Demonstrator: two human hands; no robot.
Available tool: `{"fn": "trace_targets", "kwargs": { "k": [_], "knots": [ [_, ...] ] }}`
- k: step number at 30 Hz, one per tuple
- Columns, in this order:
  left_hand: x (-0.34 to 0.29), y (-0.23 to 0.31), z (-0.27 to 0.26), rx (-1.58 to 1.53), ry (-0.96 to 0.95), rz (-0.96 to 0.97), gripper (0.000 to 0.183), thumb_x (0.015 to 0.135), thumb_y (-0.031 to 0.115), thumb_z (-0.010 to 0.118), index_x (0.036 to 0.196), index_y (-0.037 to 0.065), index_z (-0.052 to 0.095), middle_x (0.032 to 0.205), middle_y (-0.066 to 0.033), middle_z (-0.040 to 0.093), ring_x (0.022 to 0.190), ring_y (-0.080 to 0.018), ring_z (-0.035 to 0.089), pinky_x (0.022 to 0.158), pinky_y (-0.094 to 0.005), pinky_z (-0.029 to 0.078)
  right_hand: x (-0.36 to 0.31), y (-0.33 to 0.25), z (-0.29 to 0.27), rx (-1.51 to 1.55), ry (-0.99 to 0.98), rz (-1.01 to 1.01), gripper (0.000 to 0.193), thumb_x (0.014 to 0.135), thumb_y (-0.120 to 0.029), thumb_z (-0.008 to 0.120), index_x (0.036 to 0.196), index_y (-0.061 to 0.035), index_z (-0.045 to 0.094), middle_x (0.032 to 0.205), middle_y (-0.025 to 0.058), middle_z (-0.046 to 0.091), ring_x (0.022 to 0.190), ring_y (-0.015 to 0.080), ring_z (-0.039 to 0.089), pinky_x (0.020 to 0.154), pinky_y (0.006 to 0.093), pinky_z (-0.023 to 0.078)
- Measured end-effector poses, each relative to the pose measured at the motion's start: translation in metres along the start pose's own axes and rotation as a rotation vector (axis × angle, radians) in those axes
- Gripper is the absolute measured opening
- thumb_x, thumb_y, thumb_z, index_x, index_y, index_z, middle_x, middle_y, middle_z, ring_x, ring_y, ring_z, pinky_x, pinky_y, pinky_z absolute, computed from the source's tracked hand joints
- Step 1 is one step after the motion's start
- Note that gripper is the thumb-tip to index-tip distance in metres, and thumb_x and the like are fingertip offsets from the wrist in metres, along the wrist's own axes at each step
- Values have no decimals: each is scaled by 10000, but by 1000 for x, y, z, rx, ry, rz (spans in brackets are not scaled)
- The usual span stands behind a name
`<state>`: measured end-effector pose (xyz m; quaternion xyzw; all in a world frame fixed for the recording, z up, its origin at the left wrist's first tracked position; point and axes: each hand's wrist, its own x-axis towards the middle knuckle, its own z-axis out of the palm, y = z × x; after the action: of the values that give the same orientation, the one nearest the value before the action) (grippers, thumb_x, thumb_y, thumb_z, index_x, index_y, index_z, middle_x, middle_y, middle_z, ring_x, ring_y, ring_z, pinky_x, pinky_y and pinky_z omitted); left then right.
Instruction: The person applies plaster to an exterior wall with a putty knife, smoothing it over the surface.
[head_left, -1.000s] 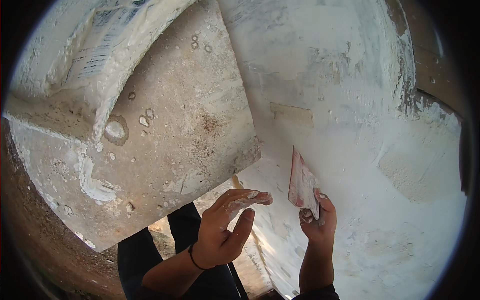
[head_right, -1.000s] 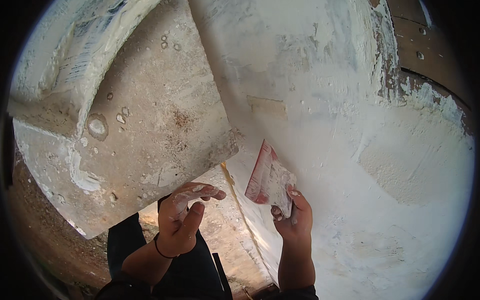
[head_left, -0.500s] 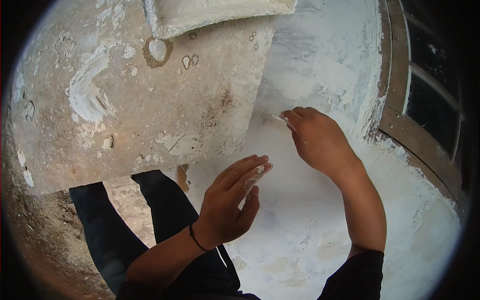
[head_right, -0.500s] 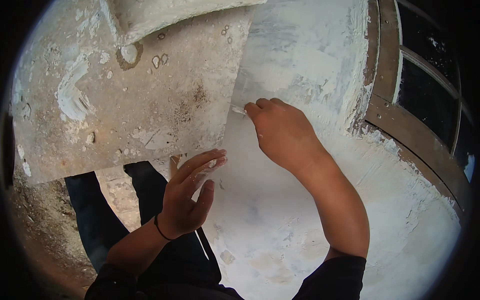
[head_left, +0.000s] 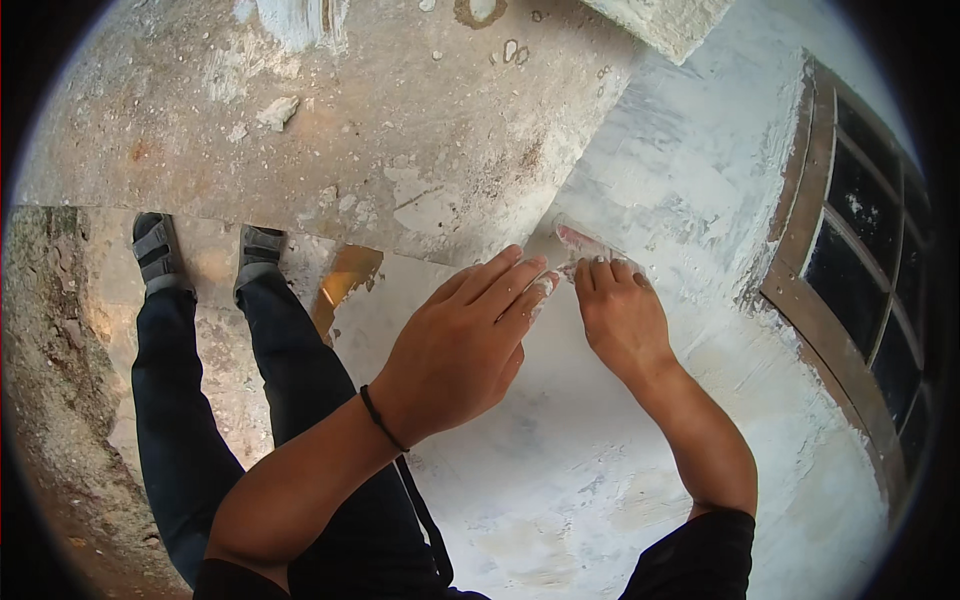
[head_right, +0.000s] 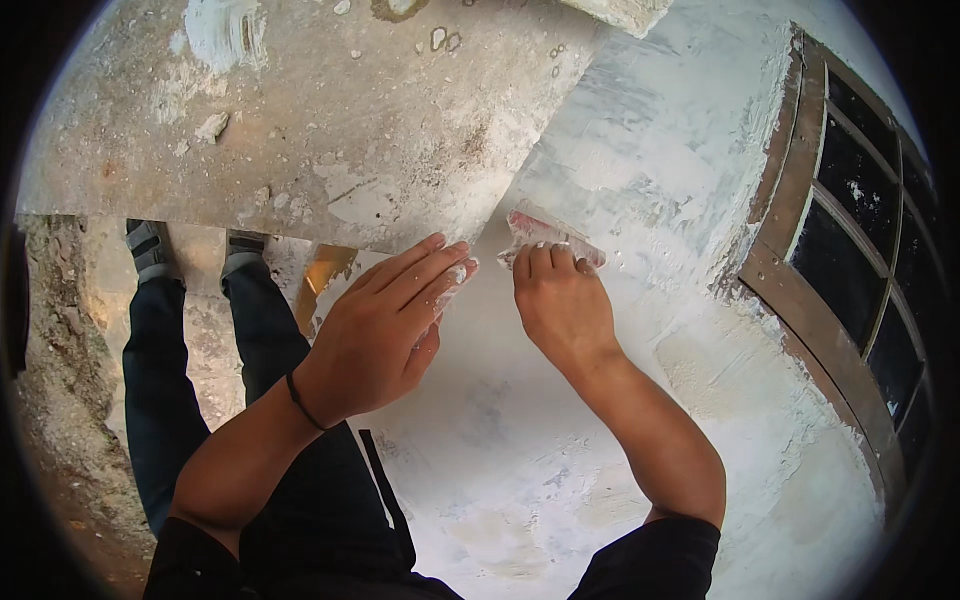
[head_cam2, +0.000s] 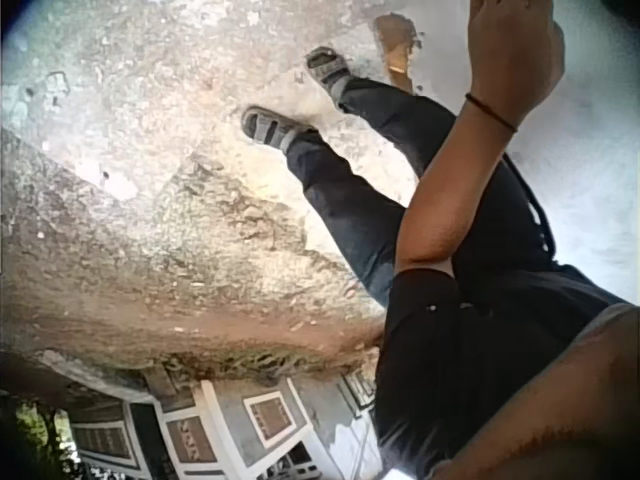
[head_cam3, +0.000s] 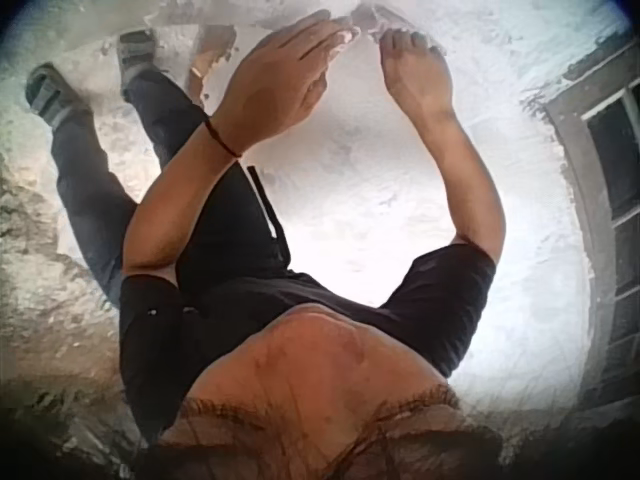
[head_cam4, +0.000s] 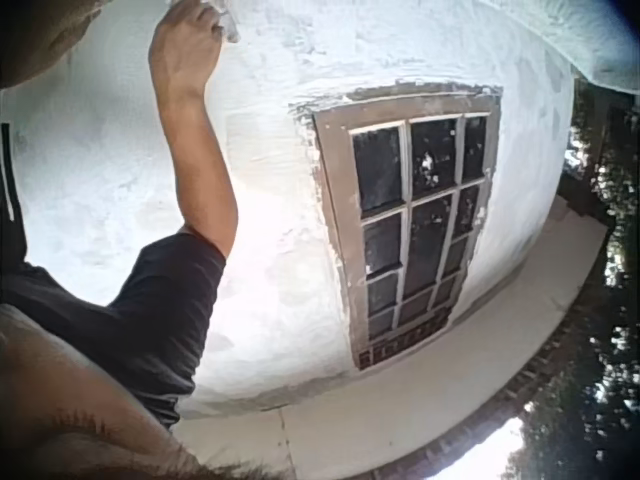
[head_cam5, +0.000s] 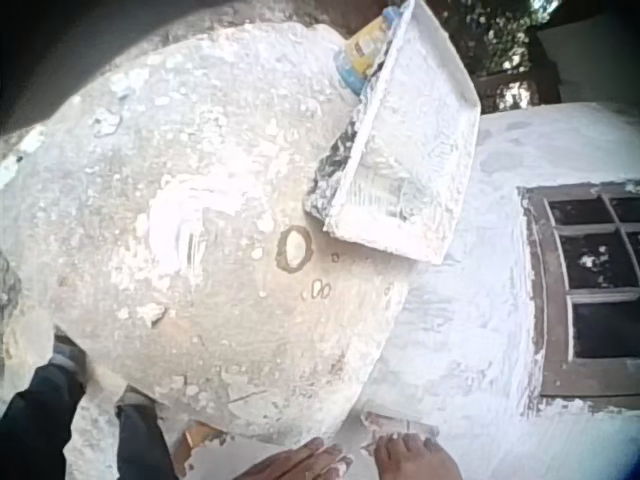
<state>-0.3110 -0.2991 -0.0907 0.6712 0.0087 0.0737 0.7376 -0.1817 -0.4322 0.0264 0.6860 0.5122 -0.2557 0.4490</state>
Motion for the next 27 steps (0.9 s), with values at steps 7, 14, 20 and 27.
{"fn": "trace_targets", "kwargs": {
  "k": [7, 14, 20, 27],
  "knots": [
    [9, -30, 21, 108, 5, 46, 419, 799, -26, 540, 1218, -26, 553, 1278, -138, 545, 1252, -293, 474, 1016, -380, 412, -5, -30, 34, -131, 15, -9, 330, 746, -95, 601, 1035, 65, 603, 850, 127, 563, 799, 241, 551, 678, 295, 513],
    [18, -42, 44, 135, 31, 81, 392, 776, -20, 561, 1168, -31, 581, 1253, -118, 560, 1225, -274, 494, 1007, -387, 422, 5, -37, 62, -191, -5, 16, 269, 750, -109, 595, 967, 46, 627, 855, 136, 555, 836, 285, 533, 642, 342, 481],
    [59, -59, 52, 191, 51, 257, 310, 799, 41, 555, 1096, -31, 605, 1249, -115, 577, 1218, -263, 504, 1016, -375, 417, 12, -46, 72, -232, 44, -10, 253, 766, -139, 583, 951, 22, 644, 894, 152, 566, 875, 324, 517, 638, 381, 442],
    [76, -63, 58, 194, 72, 322, 295, 805, 64, 556, 1078, -29, 616, 1244, -115, 585, 1214, -258, 509, 1019, -359, 415, 30, -41, 95, -233, -13, 24, 260, 775, -153, 582, 967, 4, 660, 904, 157, 565, 877, 344, 513, 632, 399, 423]
  ]
}}
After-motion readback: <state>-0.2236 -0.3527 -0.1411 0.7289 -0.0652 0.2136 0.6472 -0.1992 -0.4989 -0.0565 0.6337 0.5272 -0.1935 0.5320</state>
